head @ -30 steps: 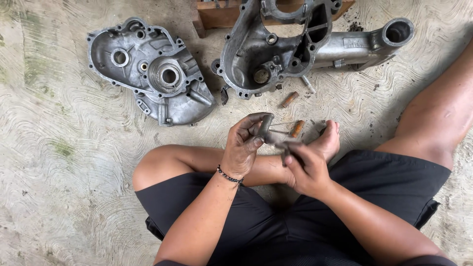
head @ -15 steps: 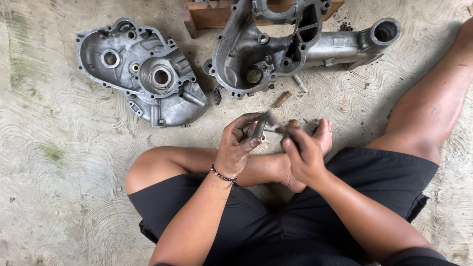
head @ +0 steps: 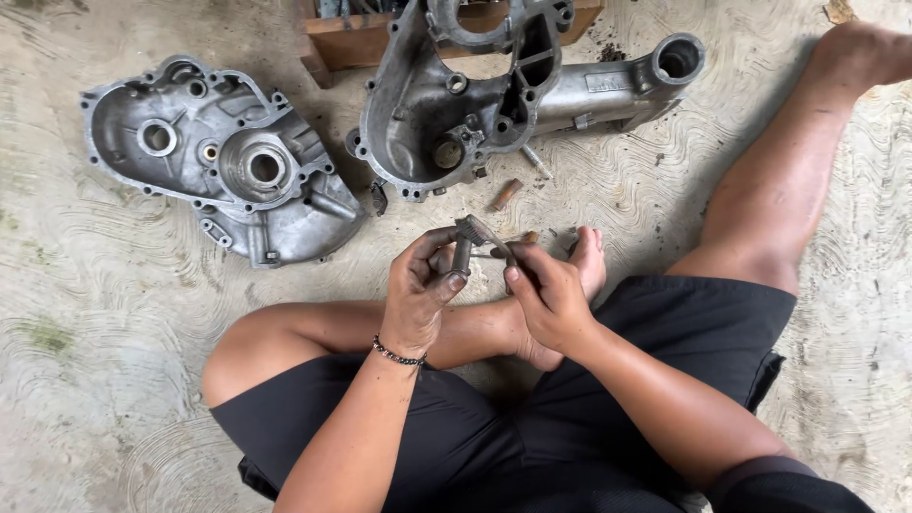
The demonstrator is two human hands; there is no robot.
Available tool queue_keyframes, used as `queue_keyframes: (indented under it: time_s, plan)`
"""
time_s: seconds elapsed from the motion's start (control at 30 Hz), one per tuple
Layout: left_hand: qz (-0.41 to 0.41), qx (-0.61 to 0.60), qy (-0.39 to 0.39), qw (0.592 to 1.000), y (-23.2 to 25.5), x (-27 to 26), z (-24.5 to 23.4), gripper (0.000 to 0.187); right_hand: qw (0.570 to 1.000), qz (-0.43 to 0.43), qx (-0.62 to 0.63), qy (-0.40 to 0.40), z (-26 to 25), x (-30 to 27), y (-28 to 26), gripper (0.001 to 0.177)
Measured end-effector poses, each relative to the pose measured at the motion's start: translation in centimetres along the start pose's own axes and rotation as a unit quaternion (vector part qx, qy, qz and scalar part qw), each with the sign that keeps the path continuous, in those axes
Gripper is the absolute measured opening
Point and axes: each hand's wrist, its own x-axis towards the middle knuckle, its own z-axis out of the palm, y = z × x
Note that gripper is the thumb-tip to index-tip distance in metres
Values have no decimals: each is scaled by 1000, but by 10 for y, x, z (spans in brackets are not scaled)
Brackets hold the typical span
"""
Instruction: The person sits on the floor and cleans a small cylindrical metal part using a wire brush. They scrub the exterior and interior of the part, then use a red-handled tool to clean the inside of a larger disassembled engine casing nearby.
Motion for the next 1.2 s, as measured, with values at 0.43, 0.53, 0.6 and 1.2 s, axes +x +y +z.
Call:
queue_keyframes:
  time_s: [0.43, 0.53, 0.6, 1.2]
  plan:
    - [-5, -18, -6, 1000, 23, -1, 19, 58, 1000, 7, 11, -26, 3, -15, -4, 17]
    - [-1, -3, 5, 1000, 20, 1, 17, 55, 999, 20, 8, -28, -2, -8, -1, 17]
    - [4, 4, -2, 1000, 39, 3, 35, 59, 997, 46, 56, -32, -3, -20, 2, 18]
    - [2, -1, -9, 1000, 48, 2, 43, 56, 999, 7, -2, -40, -11, -14, -3, 19]
